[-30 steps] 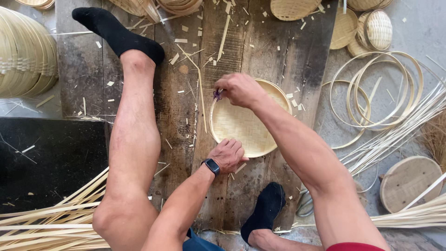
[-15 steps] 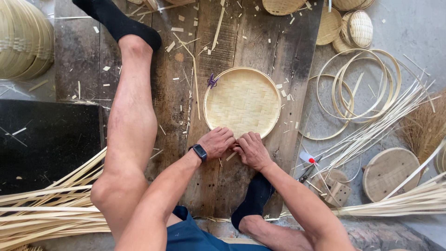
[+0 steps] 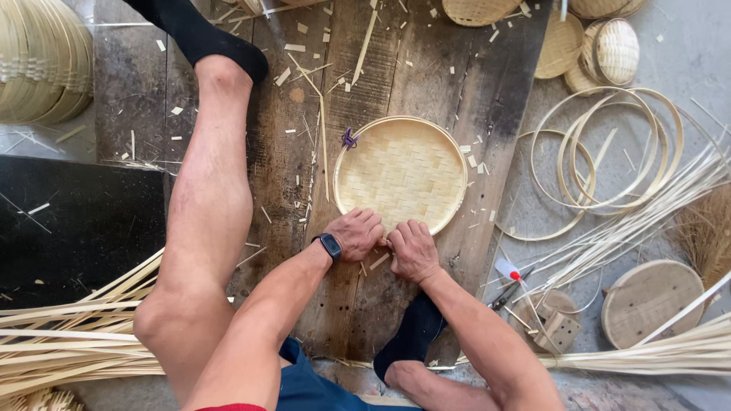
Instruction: The person assembles a round bamboo lid by fitting a woven disc into a circular wooden frame and applying adhesive from a bottle.
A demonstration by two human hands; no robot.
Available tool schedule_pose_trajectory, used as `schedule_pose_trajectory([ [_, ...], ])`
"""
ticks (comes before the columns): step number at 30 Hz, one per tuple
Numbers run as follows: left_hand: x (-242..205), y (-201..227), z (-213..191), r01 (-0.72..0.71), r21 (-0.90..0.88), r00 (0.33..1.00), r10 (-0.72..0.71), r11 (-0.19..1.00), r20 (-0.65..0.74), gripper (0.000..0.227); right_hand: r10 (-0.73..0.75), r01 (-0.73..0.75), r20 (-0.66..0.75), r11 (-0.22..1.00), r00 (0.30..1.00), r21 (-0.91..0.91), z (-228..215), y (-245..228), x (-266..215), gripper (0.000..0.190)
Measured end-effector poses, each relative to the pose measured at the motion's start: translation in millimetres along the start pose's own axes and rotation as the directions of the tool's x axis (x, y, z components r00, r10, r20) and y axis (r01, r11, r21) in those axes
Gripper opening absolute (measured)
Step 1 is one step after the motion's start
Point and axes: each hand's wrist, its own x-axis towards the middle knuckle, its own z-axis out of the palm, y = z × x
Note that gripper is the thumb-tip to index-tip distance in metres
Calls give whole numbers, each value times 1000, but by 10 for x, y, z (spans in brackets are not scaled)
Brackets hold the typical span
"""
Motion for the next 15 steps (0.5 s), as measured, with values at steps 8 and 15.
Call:
schedule_pose_trajectory([
  [8, -93, 110, -91, 13, 6, 998, -13, 1000, -61, 24, -2, -14, 140, 993, 990, 114, -432, 240, -107, 10],
  [15, -139, 221, -88, 78, 38, 983, -70, 996, -168, 22, 61, -91, 160, 978, 985, 186, -401, 297, -145, 17],
])
